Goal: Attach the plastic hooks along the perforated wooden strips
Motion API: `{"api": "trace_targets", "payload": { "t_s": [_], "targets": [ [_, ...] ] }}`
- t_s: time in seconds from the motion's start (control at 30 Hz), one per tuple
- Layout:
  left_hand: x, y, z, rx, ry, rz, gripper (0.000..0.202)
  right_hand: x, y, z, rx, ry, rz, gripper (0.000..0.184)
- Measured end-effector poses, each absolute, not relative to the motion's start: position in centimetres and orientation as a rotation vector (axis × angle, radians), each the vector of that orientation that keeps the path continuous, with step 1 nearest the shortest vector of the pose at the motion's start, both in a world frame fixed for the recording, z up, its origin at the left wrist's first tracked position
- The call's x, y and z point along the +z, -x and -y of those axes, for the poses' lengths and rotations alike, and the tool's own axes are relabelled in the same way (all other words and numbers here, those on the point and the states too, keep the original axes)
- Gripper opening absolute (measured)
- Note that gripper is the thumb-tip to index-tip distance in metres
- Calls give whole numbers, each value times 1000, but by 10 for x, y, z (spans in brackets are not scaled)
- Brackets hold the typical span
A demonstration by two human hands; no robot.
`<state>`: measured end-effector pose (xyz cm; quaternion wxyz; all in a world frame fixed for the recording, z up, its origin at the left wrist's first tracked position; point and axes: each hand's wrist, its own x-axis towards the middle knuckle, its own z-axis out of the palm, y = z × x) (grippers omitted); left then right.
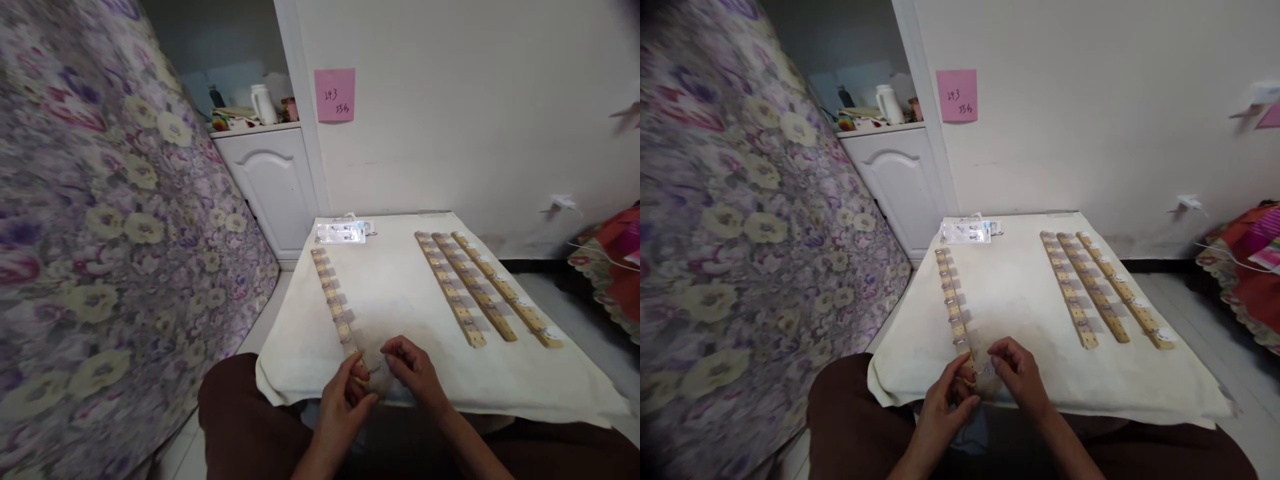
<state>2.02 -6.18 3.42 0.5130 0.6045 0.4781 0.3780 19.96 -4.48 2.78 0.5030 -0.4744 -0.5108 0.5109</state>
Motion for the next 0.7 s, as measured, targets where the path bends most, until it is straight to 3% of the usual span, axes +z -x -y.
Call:
{"api": "trace_targets", "payload": {
  "t_s": [0.17,0.7],
  "targets": [
    [20,-20,66,936,-1357,-1242,34,17,-189,47,1373,1158,1319,15],
    [21,-4,52,904,-1460,-1434,29,11,-174,30,1445,1315,1328,14]
  ]
}}
